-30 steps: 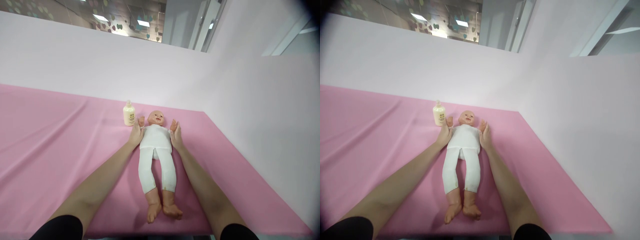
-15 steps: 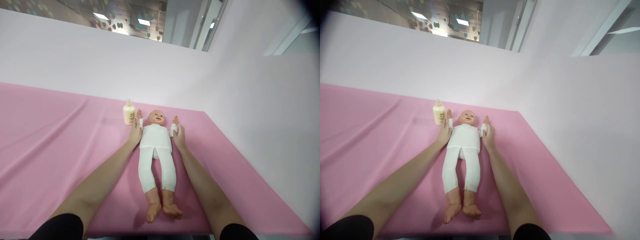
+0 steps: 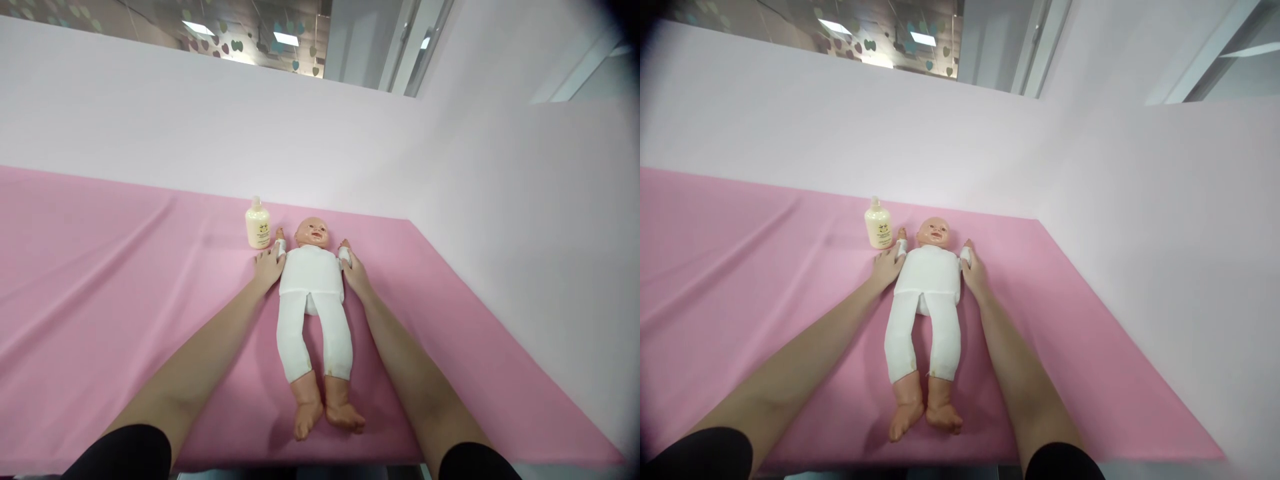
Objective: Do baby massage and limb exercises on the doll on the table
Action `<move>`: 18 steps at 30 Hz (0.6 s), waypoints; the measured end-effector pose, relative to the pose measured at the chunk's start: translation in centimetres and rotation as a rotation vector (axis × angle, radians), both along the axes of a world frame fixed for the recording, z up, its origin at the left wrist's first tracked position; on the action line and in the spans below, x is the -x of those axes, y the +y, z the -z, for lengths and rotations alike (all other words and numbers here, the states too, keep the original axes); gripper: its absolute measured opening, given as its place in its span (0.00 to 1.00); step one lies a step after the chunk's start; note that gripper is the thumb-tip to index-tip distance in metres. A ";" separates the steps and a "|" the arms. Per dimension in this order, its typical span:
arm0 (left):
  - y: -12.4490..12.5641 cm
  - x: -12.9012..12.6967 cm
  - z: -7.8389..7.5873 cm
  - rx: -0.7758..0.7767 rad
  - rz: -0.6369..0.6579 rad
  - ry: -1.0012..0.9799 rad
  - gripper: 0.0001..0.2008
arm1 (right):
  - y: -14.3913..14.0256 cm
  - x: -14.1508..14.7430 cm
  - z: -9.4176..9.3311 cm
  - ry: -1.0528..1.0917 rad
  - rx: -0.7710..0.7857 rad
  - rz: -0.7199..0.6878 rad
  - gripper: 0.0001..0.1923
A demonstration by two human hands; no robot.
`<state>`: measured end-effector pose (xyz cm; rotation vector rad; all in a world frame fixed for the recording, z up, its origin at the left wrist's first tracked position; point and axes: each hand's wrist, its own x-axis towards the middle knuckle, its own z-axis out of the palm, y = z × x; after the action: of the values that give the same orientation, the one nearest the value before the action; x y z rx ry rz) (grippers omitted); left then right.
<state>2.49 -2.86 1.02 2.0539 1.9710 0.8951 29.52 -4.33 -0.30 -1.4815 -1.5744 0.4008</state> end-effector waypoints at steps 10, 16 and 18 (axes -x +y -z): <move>0.2 0.3 0.1 -0.349 0.230 -0.313 0.34 | -0.7 0.7 -0.4 0.133 -0.261 0.014 0.35; -0.5 0.0 -0.2 -0.523 0.289 -0.385 0.34 | -1.8 1.8 -1.3 0.089 -0.533 0.017 0.35; -0.9 0.0 -0.4 -0.523 0.323 -0.356 0.26 | -2.4 2.0 -1.6 0.019 -0.536 -0.003 0.24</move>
<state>2.46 -3.81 1.47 2.1656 1.2673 1.6834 27.52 -6.70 1.35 -1.0558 -1.5161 -0.0141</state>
